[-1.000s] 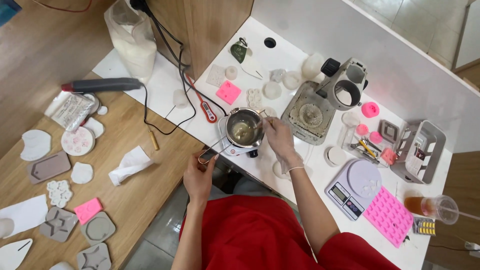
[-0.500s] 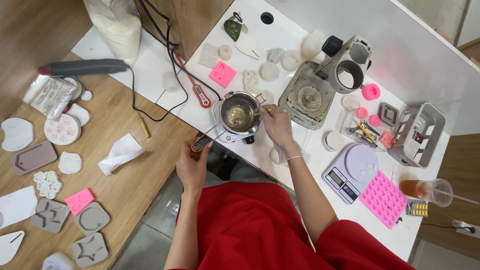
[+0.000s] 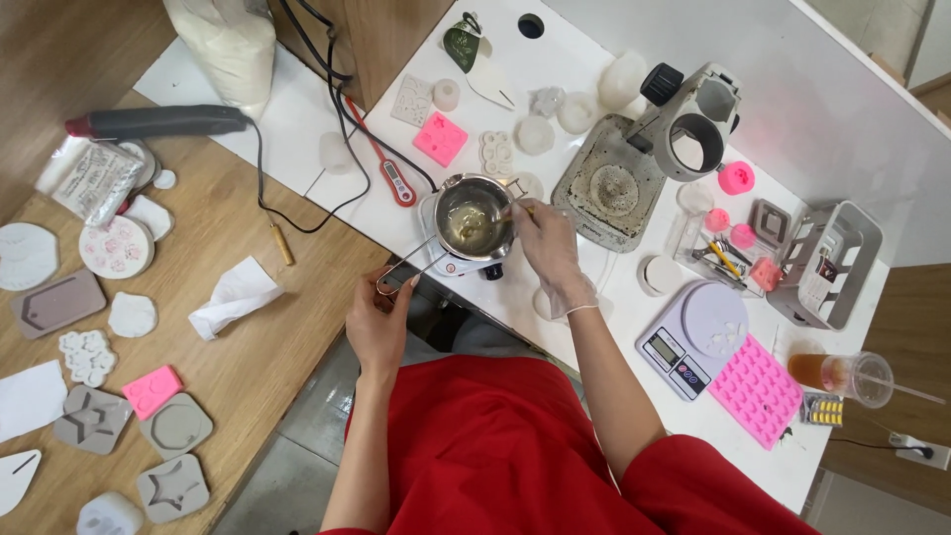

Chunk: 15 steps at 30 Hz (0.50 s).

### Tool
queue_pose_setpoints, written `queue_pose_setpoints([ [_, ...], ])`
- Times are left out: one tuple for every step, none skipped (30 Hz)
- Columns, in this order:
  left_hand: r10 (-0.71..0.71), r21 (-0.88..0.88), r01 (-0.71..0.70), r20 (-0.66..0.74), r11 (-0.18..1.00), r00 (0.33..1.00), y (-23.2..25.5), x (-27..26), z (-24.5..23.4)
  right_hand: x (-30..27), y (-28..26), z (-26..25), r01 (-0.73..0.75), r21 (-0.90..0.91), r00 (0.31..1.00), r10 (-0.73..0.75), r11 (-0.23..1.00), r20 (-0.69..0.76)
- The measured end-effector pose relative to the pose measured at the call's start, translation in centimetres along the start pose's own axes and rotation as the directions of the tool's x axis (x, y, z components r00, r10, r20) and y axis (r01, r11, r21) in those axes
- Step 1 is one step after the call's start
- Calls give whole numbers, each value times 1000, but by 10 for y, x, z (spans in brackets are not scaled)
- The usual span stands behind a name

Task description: Stirring and checking the temperature of melting wax in a pot on a heating element.

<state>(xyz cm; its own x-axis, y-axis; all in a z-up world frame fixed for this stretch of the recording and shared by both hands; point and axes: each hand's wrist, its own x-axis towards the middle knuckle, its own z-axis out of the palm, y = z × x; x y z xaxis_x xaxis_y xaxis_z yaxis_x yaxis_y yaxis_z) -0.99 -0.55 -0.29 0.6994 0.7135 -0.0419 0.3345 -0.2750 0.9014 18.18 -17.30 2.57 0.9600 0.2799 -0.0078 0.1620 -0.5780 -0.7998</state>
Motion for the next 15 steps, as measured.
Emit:
queue_pose_setpoints([
  [0, -1, 0, -2, 1000, 1000, -1, -1, 1, 0, -2, -1, 2, 0, 1000, -2, 1000, 1],
  [6, 4, -6, -4, 1000, 1000, -2, -1, 1, 0, -4, -1, -16, 20, 999, 17, 1000, -40],
  [13, 9, -13, -6, 1000, 1000, -4, -1, 2, 1, -7, -1, -34, 42, 996, 38, 999, -81],
  [15, 6, -15, -7, 1000, 1000, -2, -1, 1, -4, -16, -4, -31, 41, 996, 35, 999, -83],
  [14, 10, -14, -4, 1000, 1000, -1, 0, 0, -9, -25, -7, -73, -7, 997, 73, 997, -11],
  [11, 15, -11, 2, 1000, 1000, 0, -1, -1, -15, -34, -10, -114, -57, 991, 118, 992, 59],
  [12, 13, -12, 3, 1000, 1000, 0, -1, 0, -12, -25, -7, -115, -59, 991, 118, 992, 57],
  [17, 14, -17, -1, 1000, 1000, -1, -1, 0, -9, -16, -3, -149, 29, 989, 149, 988, -6],
  [23, 15, -23, -6, 1000, 1000, -1, -1, 1, -6, -7, 1, -176, 119, 981, 185, 977, -66],
  [21, 16, -21, -7, 1000, 1000, -2, -2, 0, -8, -8, 1, -177, 119, 981, 185, 977, -63],
  [28, 17, -28, -7, 999, 1000, -3, -2, 0, -10, -9, 1, -165, 117, 985, 170, 979, -34],
  [42, 16, -42, -9, 999, 999, -3, 1, 1, -8, -11, 1, -148, 118, 989, 150, 982, -10],
  [46, 15, -46, -10, 999, 999, -5, 1, 1, -6, -2, 2, -144, 120, 989, 147, 982, -12],
  [33, 18, -33, -11, 999, 999, -6, 1, 2, -4, 8, 2, -132, 84, 991, 133, 988, -9],
  [20, 22, -20, -11, 1000, 1000, -7, 1, 2, -1, 17, 2, -120, 48, 993, 120, 992, -6],
])
